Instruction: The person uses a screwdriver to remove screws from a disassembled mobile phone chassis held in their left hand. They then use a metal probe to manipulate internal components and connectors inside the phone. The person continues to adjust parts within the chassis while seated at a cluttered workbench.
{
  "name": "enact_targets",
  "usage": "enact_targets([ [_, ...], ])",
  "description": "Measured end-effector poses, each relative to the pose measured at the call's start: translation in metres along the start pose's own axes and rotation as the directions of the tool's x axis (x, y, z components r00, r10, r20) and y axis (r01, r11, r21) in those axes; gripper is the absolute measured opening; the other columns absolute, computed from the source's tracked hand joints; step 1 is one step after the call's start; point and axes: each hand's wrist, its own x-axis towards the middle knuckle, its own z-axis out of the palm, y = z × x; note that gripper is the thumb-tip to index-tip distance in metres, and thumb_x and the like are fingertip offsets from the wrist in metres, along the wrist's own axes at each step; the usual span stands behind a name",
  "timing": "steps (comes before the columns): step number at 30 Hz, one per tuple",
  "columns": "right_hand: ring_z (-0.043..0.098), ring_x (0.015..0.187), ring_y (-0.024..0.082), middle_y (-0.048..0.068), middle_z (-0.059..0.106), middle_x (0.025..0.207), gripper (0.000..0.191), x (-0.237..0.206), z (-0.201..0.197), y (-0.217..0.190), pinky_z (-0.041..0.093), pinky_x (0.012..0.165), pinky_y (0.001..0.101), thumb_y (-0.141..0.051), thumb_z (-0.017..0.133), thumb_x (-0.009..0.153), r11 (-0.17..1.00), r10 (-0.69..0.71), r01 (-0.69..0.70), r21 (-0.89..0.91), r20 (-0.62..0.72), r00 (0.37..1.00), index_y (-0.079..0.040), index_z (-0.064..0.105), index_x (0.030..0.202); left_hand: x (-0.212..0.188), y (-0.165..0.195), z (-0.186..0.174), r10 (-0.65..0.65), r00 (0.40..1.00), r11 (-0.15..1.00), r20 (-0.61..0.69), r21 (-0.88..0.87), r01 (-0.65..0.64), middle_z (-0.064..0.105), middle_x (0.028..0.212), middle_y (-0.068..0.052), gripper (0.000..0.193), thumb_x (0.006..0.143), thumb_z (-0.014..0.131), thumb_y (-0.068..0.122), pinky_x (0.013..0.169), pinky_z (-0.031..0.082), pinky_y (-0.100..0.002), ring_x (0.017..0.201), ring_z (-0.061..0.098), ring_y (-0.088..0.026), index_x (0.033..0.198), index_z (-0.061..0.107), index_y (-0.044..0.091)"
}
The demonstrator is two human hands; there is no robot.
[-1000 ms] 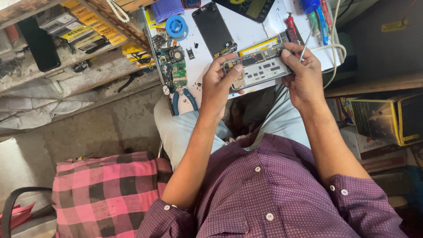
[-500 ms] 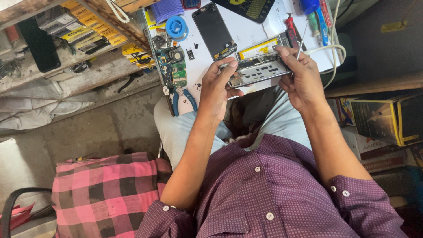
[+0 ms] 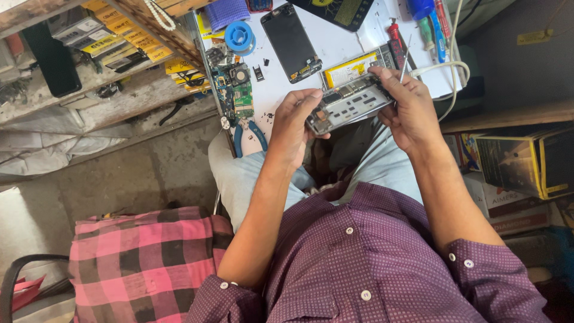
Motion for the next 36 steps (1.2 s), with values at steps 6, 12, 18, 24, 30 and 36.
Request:
enact_targets([
  [6,0.046,0.053,0.001,-0.003,0.065,0.083,0.027,-0.001,0.008,0.001,0.033,0.044,0.0184,-0.024,0.058,0.11,0.997,-0.034,0.035,-0.071,0.017,0.999,-0.005,0.069,0.126,0.004,-0.005,-0.009,0.048,0.993,0.993,0.104,0.1,-0.059,0.072,0.107,-0.008,0.033,0.099,0.069,0.017,0.077,0.056,-0.022,0.091,0.067,-0.008,0.123,0.066,-0.005],
  [12,0.066,0.078,0.004,-0.001,0.07,0.097,0.029,-0.002,0.015,0.001,0.053,0.061,0.0188,-0.023,0.056,0.109,0.994,0.004,-0.001,-0.112,0.021,1.0,-0.005,0.067,0.128,0.007,-0.008,-0.013,-0.052,0.989,0.976,0.138,0.218,0.021,0.073,0.11,-0.012,0.041,0.098,0.069,0.015,0.079,0.054,-0.023,0.092,0.067,-0.011,0.133,0.067,-0.007],
  [18,0.044,0.055,-0.002,-0.004,0.065,0.087,0.033,-0.006,0.015,-0.004,0.028,0.043,0.0166,-0.031,0.053,0.111,0.979,-0.015,0.02,-0.204,0.027,1.0,-0.007,0.069,0.126,0.006,-0.008,-0.014,-0.136,0.972,0.991,0.192,0.032,0.132,0.072,0.115,-0.011,0.04,0.097,0.067,0.009,0.086,0.056,-0.026,0.097,0.069,-0.013,0.135,0.065,-0.005],
  [24,0.036,0.052,-0.001,-0.005,0.061,0.083,0.038,-0.006,0.014,-0.006,0.025,0.043,0.0178,-0.036,0.052,0.11,0.964,-0.017,0.021,-0.265,0.014,1.0,-0.005,0.071,0.12,0.006,-0.004,-0.015,-0.214,0.955,0.975,0.208,-0.021,0.223,0.073,0.115,-0.011,0.038,0.096,0.066,0.009,0.086,0.058,-0.027,0.097,0.071,-0.014,0.133,0.067,-0.003],
  [30,0.036,0.053,-0.001,-0.006,0.059,0.082,0.039,-0.007,0.015,-0.007,0.026,0.044,0.0179,-0.037,0.051,0.11,0.963,-0.025,0.031,-0.269,0.026,0.999,-0.004,0.071,0.12,0.006,-0.004,-0.015,-0.222,0.952,0.972,0.209,-0.028,0.233,0.074,0.113,-0.011,0.038,0.096,0.067,0.008,0.084,0.059,-0.027,0.095,0.071,-0.015,0.132,0.068,-0.003],
  [36,0.035,0.052,0.0,-0.005,0.058,0.08,0.041,-0.006,0.011,-0.006,0.026,0.044,0.0183,-0.038,0.051,0.11,0.956,-0.032,0.04,-0.291,0.03,0.999,-0.003,0.07,0.121,0.008,-0.006,-0.017,-0.236,0.946,0.967,0.22,-0.038,0.25,0.074,0.112,-0.011,0.038,0.096,0.067,0.008,0.082,0.06,-0.027,0.092,0.072,-0.014,0.132,0.067,-0.004],
])
